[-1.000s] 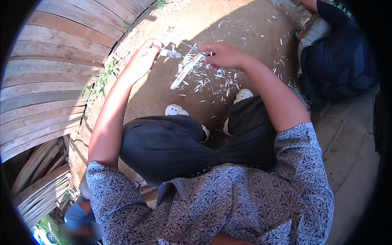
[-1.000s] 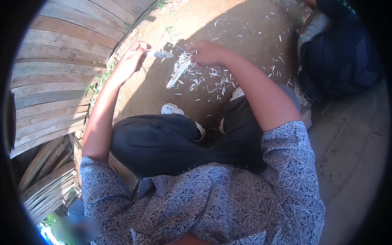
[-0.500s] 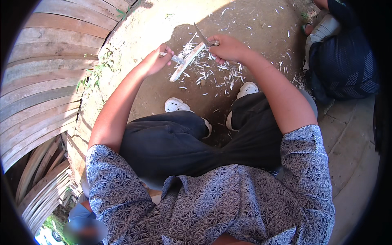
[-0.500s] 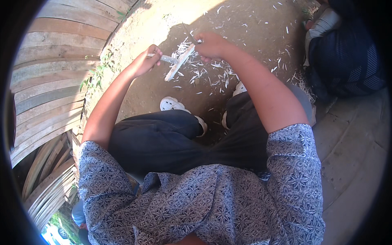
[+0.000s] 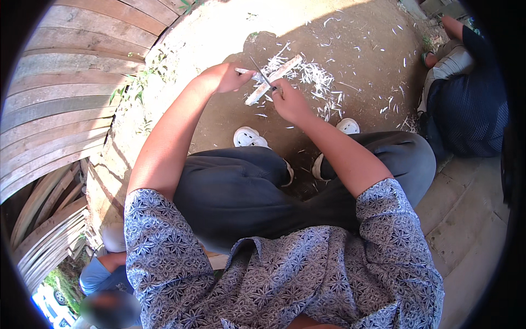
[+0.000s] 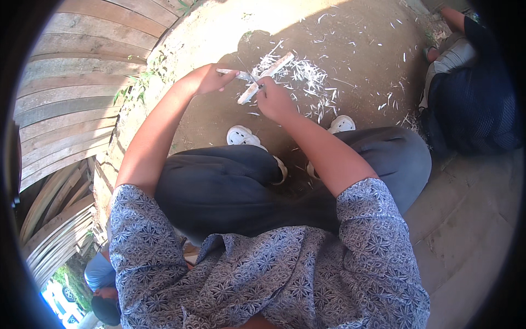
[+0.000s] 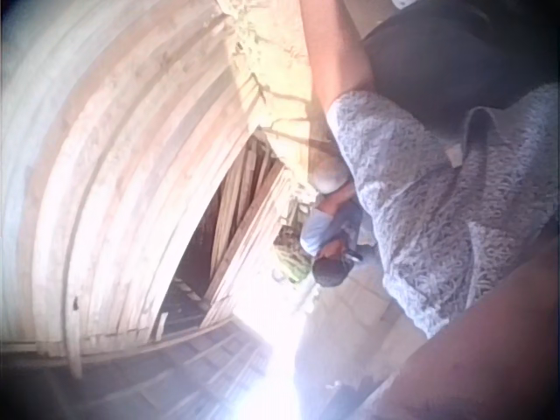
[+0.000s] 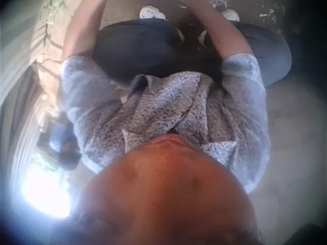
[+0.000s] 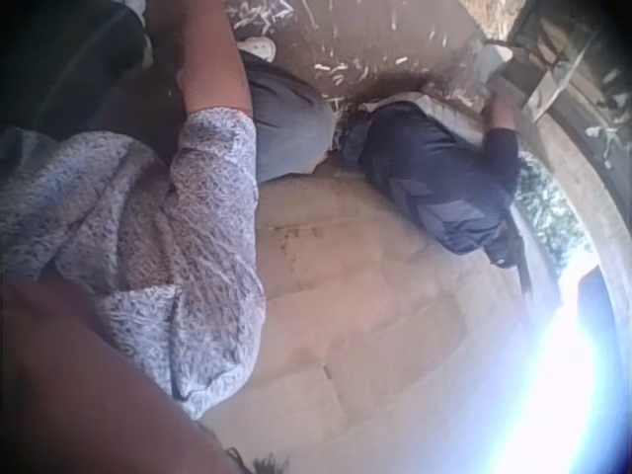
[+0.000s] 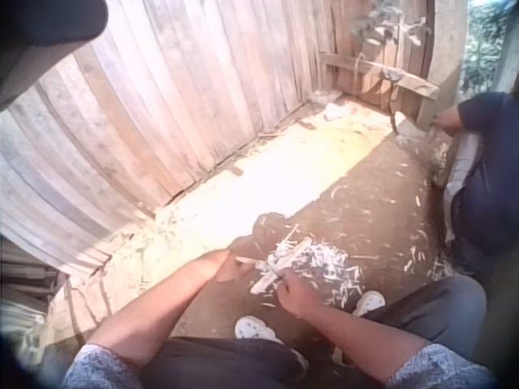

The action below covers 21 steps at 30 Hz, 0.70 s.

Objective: The person sits on the ground and uses a curved knife to shave thin strips from a small piece of wood. They hold the wood in their left hand and repeatedly scrape the blade against it, creating a pile of wood shavings on the ground.

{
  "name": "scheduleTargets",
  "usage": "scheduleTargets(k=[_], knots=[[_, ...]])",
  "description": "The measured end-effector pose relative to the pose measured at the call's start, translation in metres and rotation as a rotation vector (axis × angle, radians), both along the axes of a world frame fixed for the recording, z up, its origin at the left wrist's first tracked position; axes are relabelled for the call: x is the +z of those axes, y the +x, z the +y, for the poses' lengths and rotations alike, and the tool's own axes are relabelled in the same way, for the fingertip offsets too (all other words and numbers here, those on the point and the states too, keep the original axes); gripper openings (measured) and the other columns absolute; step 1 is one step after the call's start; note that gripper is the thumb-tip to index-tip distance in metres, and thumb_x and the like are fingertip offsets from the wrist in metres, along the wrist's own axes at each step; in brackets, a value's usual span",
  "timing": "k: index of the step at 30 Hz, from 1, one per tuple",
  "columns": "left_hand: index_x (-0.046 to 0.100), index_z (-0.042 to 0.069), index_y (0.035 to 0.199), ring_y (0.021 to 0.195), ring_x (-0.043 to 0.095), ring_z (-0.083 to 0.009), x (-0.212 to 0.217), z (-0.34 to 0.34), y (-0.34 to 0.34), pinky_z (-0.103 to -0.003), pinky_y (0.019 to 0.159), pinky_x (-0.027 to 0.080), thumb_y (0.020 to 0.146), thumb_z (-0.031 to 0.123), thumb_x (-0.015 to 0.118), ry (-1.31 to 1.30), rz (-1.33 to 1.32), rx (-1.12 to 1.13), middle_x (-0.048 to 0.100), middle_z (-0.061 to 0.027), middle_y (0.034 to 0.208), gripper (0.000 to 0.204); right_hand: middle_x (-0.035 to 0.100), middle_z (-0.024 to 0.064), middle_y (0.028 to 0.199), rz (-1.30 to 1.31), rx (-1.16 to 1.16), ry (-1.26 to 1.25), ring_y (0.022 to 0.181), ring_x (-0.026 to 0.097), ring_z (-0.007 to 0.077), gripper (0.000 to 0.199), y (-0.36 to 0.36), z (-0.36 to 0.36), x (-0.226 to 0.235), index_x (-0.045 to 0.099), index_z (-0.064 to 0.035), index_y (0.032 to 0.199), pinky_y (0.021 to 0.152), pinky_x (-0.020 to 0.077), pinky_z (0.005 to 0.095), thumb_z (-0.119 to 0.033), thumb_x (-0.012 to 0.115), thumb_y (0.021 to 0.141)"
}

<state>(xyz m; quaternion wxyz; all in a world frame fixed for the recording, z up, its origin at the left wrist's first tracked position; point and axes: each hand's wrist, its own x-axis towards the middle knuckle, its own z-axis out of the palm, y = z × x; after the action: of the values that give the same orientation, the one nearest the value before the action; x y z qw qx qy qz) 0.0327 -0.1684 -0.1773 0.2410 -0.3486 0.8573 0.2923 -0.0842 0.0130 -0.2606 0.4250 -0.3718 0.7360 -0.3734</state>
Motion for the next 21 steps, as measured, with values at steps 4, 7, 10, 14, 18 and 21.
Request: scheduleTargets(k=[4,7,10,14,18,21], knots=[[0.068,0.006,0.098,0.071,0.063,-0.0145,0.008,0.002,0.002,-0.034,0.073,0.050,0.100,0.052,0.049,0.101,-0.055,0.032,0.066,-0.0056,0.068,0.050,0.064,0.0178,0.080,0.098,0.019,-0.043,0.075,0.064,0.0324,0.028,0.009,-0.005,-0.009,0.055,-0.0091,0.125,0.070,0.0479,0.0453,-0.019,0.051,0.098],[0.068,0.006,0.098,0.068,0.062,-0.0147,0.006,-0.001,0.005,-0.035,0.071,0.049,0.101,0.052,0.048,0.153,-0.064,0.042,0.064,-0.0049,0.064,0.050,0.068,0.0231,0.095,0.064,0.075,-0.072,0.090,0.067,0.0400,0.030,0.010,-0.008,0.010,0.053,-0.0075,0.127,0.079,0.0504,0.0491,-0.017,0.047,0.099],[0.068,0.006,0.096,0.066,0.060,-0.0147,0.000,0.000,0.000,-0.034,0.069,0.048,0.102,0.051,0.047,0.177,0.007,0.025,0.063,-0.0043,0.062,0.050,0.066,0.0217,0.087,0.115,0.022,-0.092,0.083,0.065,0.0374,0.030,0.005,0.002,-0.038,0.051,-0.0077,0.128,0.075,0.0490,0.0478,-0.018,0.048,0.100],[0.068,0.005,0.095,0.063,0.058,-0.0132,-0.005,0.003,0.015,-0.031,0.066,0.047,0.103,0.049,0.047,0.219,-0.022,0.074,0.060,-0.0033,0.061,0.049,0.065,0.0228,0.087,0.006,0.050,-0.037,0.083,0.065,0.0387,0.029,0.022,-0.005,0.003,0.050,-0.0073,0.126,0.075,0.0485,0.0490,-0.019,0.047,0.101],[0.067,0.005,0.096,0.060,0.054,-0.0111,0.002,-0.001,0.006,-0.029,0.059,0.045,0.103,0.048,0.047,0.201,-0.021,0.034,0.058,-0.0023,0.061,0.048,0.065,0.0225,0.086,0.122,0.020,-0.112,0.081,0.066,0.0400,0.027,0.020,-0.004,-0.040,0.050,-0.0069,0.125,0.075,0.0496,0.0495,-0.019,0.048,0.101],[0.065,0.006,0.096,0.058,0.051,-0.0110,-0.022,-0.007,0.009,-0.029,0.056,0.043,0.103,0.049,0.047,0.207,0.083,0.039,0.059,-0.0019,0.063,0.047,0.066,0.0219,0.084,0.131,0.025,-0.107,0.083,0.067,0.0406,0.027,-0.001,0.000,-0.064,0.049,-0.0073,0.125,0.075,0.0494,0.0502,-0.019,0.050,0.101]])
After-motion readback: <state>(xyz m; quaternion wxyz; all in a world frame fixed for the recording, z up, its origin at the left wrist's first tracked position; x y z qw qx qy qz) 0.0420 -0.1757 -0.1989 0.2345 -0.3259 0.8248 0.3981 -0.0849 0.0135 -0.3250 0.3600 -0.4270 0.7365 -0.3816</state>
